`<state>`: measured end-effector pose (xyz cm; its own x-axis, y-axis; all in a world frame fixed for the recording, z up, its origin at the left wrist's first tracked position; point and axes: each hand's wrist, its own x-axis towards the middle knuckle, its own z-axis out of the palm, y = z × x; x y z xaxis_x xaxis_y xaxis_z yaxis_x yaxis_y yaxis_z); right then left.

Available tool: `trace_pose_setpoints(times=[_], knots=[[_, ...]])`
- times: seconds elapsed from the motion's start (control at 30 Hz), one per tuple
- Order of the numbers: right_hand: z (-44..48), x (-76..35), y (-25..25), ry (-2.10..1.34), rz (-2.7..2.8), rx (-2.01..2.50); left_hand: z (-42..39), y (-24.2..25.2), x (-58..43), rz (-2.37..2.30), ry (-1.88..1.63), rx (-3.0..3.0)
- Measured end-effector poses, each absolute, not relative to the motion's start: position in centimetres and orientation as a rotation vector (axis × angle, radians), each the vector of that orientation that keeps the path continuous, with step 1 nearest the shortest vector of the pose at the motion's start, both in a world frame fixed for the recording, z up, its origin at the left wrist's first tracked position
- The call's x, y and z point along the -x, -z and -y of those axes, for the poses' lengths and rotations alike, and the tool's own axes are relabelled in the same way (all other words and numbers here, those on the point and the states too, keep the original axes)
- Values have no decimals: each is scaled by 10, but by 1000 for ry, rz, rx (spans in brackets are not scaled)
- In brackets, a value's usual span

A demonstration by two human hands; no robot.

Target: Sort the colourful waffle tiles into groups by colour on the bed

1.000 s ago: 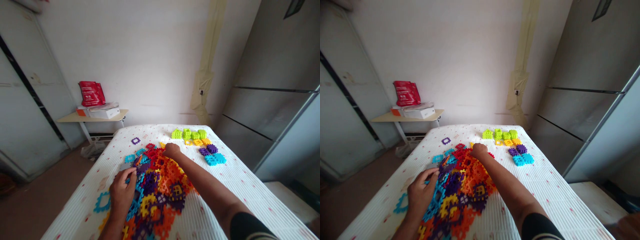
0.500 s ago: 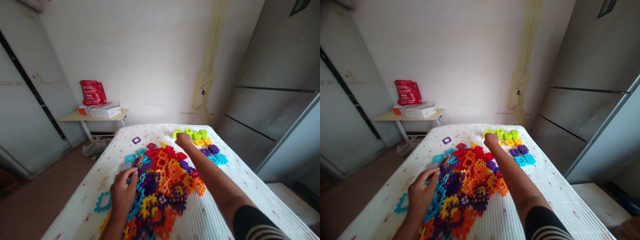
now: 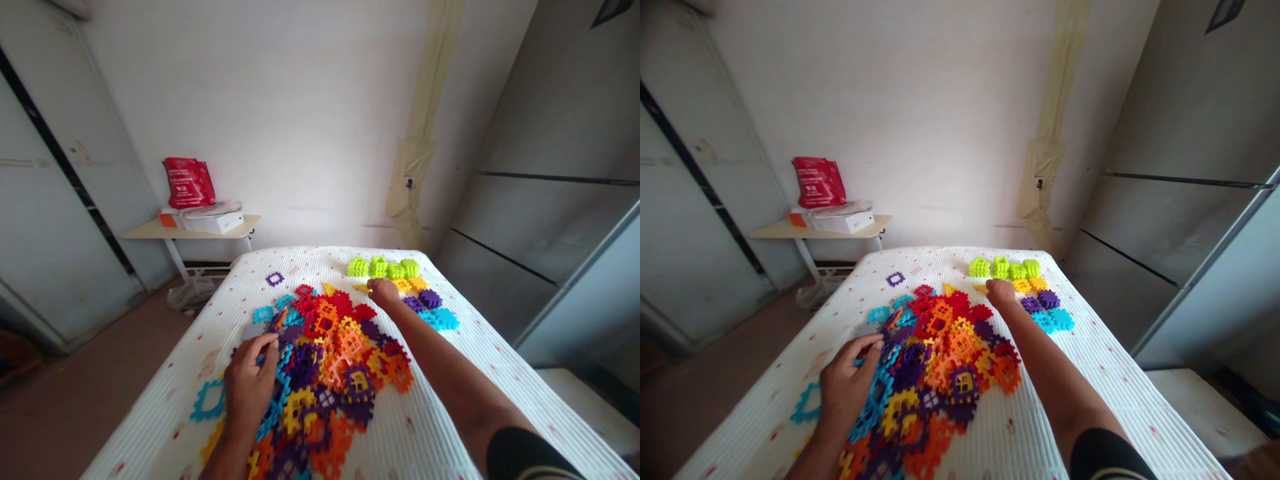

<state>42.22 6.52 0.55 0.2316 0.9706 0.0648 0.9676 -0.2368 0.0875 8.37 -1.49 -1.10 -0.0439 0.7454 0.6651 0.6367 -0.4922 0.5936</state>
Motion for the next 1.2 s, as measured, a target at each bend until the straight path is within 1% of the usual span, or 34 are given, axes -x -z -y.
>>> trace_pose_setpoints(times=[0.3, 0.77, 1.2], knots=[[-81, -411, 8, -182, -2001, -2413, 14, 11, -83, -1547, -1577, -2089], [-100, -411, 8, -218, -1997, -2431, 16, 7, -84, -1564, -1553, -2043], [-91, -412, 1, -199, -2050, -2344, 13, 15, -82, -1551, -1539, -2083]])
